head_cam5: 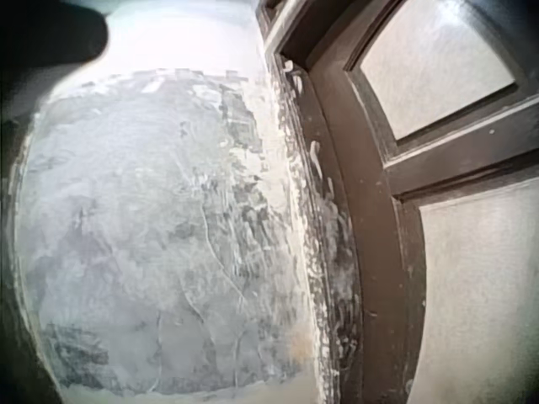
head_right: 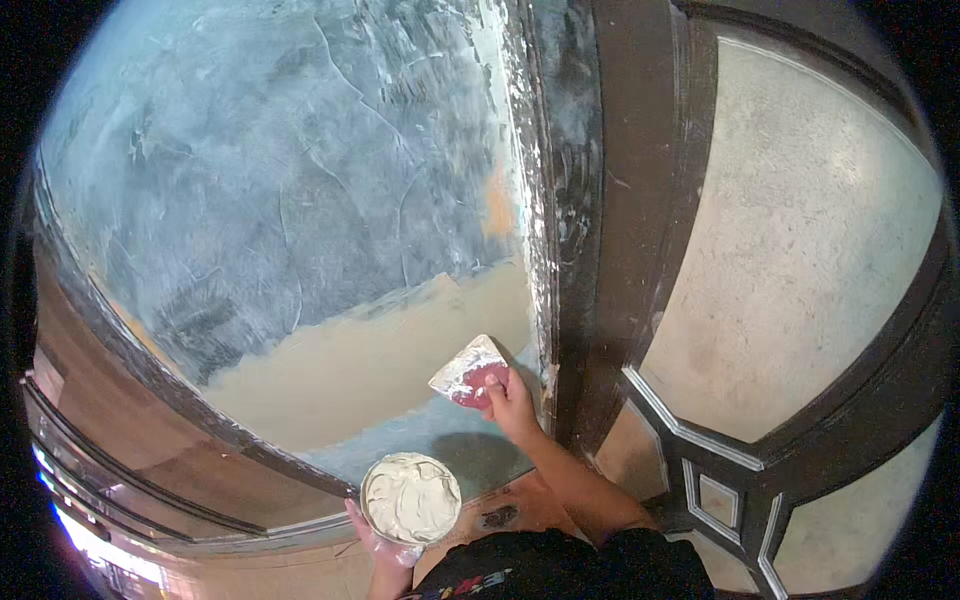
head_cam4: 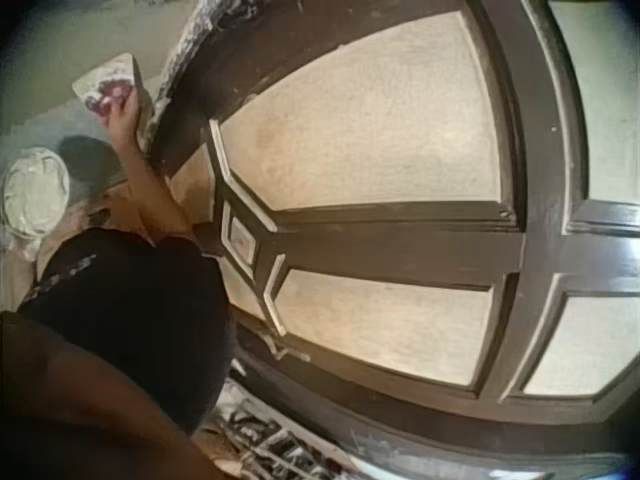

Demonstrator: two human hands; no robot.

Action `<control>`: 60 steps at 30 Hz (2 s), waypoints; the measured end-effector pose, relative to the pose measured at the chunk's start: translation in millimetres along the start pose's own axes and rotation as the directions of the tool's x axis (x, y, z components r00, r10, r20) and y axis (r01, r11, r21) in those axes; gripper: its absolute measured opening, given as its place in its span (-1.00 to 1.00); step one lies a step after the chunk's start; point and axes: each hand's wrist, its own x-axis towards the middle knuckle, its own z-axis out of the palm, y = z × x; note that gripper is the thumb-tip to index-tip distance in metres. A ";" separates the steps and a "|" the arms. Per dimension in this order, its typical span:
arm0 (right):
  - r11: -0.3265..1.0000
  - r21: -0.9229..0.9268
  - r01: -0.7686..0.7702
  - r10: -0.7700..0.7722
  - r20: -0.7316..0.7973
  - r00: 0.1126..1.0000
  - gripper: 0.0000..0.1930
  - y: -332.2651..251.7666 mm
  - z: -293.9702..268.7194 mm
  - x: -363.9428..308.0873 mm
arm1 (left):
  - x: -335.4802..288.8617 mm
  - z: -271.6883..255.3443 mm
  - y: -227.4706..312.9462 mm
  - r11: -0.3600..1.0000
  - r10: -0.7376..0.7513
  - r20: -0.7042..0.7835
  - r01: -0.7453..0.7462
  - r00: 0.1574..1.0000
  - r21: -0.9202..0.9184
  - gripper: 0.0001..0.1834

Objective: The person applies plaster to a circular recessed area on a wall using a putty knife.

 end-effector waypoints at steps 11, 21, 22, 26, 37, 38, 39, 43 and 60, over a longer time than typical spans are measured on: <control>0.982 -0.082 -0.167 0.172 0.051 0.984 -0.71 -12.1 5.2 4.3 | -2.9 17.5 -23.1 0.975 -0.044 -0.103 0.020 0.994 -0.221 -0.01; 0.977 -0.169 0.133 -0.103 0.176 0.979 -0.74 -88.4 39.3 39.5 | -0.5 21.2 -46.4 0.998 -0.041 -0.033 0.039 0.999 -0.055 0.04; 0.976 -0.172 0.134 -0.104 0.172 0.980 -0.74 -79.7 33.6 38.2 | 0.7 21.9 -46.9 0.991 -0.004 -0.103 0.018 0.995 0.134 0.08; 0.993 0.083 -0.078 0.073 0.062 0.995 -0.71 -27.2 8.4 13.4 | -4.1 31.5 -42.5 0.927 -0.045 0.071 0.068 0.996 -0.368 -0.04; 0.979 0.125 -0.162 0.147 0.126 0.981 -0.70 -22.3 46.6 7.2 | -15.0 14.7 -15.4 0.987 -0.066 -0.070 0.055 0.995 -0.149 -0.05; 0.968 0.157 -0.194 0.177 0.114 0.978 -0.67 -3.9 39.8 -3.2 | -16.3 12.4 -9.8 0.988 -0.061 -0.069 0.050 0.996 -0.147 -0.05; 0.968 0.158 -0.194 0.176 0.122 0.977 -0.67 5.0 35.5 -13.4 | -17.6 8.3 -4.9 0.987 -0.052 -0.074 0.040 0.996 -0.154 -0.05; 0.973 0.128 -0.193 0.172 0.161 0.972 -0.68 -3.8 53.7 -19.9 | -21.3 -6.9 10.1 0.992 -0.043 -0.063 0.035 0.997 -0.118 -0.04; 0.911 -0.405 0.085 -0.016 0.171 0.985 -0.76 -9.9 100.9 -22.4 | -24.5 -39.4 57.8 0.958 -0.137 0.025 0.139 0.990 -0.250 0.02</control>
